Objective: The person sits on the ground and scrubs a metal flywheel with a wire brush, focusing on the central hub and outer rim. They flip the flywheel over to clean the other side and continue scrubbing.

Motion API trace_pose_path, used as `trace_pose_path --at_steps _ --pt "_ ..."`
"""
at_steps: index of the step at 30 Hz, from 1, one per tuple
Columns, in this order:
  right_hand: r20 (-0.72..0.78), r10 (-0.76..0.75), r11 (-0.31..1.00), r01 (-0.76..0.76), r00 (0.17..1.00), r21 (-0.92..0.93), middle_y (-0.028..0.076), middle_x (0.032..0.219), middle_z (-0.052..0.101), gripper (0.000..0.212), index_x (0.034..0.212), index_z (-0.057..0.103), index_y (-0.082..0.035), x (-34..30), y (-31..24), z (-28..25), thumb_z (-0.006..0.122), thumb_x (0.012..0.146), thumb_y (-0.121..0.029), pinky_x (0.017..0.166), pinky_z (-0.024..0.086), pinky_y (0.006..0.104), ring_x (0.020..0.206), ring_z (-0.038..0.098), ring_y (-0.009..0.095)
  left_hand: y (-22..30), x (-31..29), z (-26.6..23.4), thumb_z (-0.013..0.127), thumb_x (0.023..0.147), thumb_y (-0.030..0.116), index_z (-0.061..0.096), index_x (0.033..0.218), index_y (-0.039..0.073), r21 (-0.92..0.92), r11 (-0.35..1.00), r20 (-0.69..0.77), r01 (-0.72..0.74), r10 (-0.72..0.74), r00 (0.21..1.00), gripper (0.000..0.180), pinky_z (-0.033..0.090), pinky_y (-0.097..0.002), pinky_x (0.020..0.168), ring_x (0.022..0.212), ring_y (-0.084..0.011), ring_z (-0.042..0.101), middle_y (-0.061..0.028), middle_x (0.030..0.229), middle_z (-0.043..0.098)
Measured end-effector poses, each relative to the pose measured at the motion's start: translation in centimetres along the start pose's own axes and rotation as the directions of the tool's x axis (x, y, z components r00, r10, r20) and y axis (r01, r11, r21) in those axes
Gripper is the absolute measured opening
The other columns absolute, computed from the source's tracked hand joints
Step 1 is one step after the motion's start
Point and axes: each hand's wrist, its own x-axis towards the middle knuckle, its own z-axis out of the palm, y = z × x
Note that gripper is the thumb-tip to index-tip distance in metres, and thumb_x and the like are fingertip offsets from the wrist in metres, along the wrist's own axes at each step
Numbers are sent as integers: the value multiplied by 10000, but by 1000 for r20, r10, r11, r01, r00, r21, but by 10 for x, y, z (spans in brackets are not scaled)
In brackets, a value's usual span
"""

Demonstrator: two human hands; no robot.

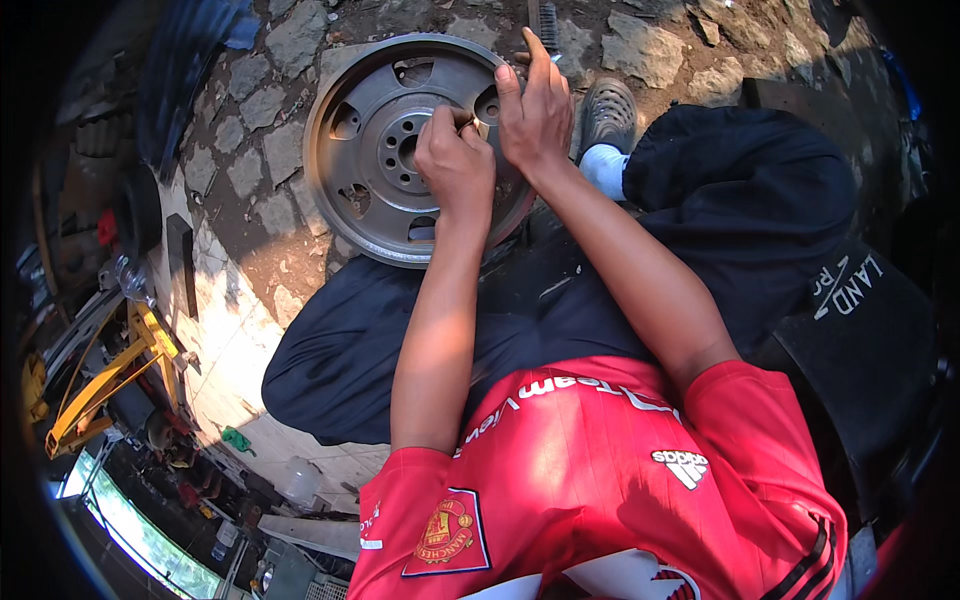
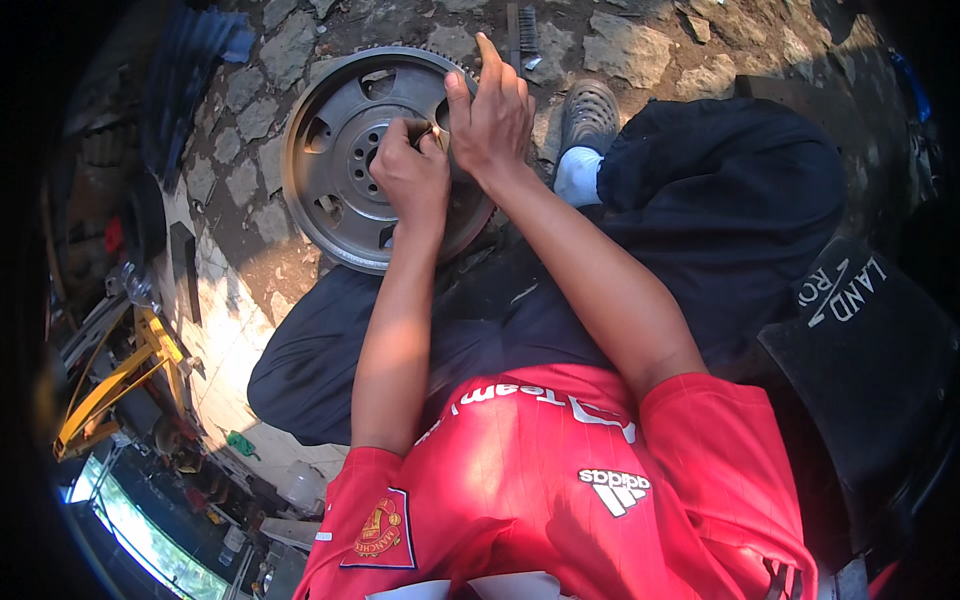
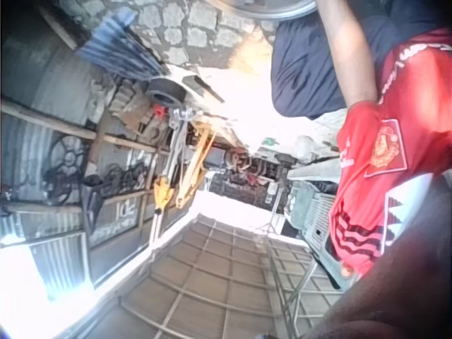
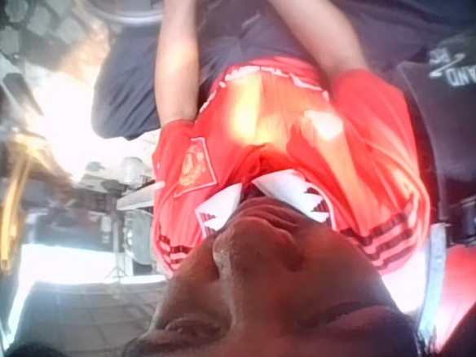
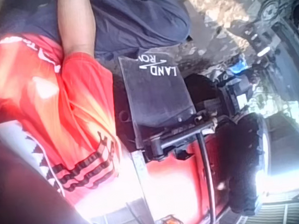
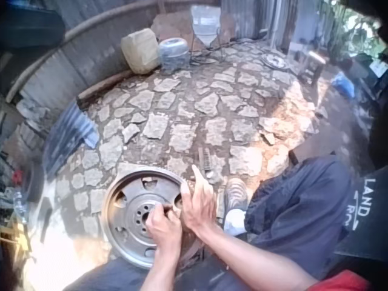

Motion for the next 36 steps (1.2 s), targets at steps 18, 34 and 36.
trace_pose_path --at_steps 18,34,36 --pt "-7 39 999 -39 999 12 211 1241 646 676 1576 450 -72 3 1 3 530 1057 -496 998 436 526 1162 597 401 -5 -36 -11 769 839 -26 719 932 -22 25 1000 20 12 -13 1000 106 567 -441 767 826 -366 747 -180 880 755" --pt "24 64 998 -65 998 8 192 1260 650 685 1571 429 -35 0 -3 -1 504 1069 -495 1033 408 524 1190 589 384 -8 -36 -14 762 855 -5 738 960 -14 23 999 24 -44 43 999 108 568 -451 786 855 -367 741 -182 913 763" --pt "7 64 998 -64 998 25 192 1281 650 689 1572 425 -34 1 -4 -2 503 1069 -498 1035 408 523 1207 587 385 -4 -17 -6 768 863 9 745 958 -20 52 997 -9 -58 59 998 103 576 -439 778 843 -355 756 -183 914 772"
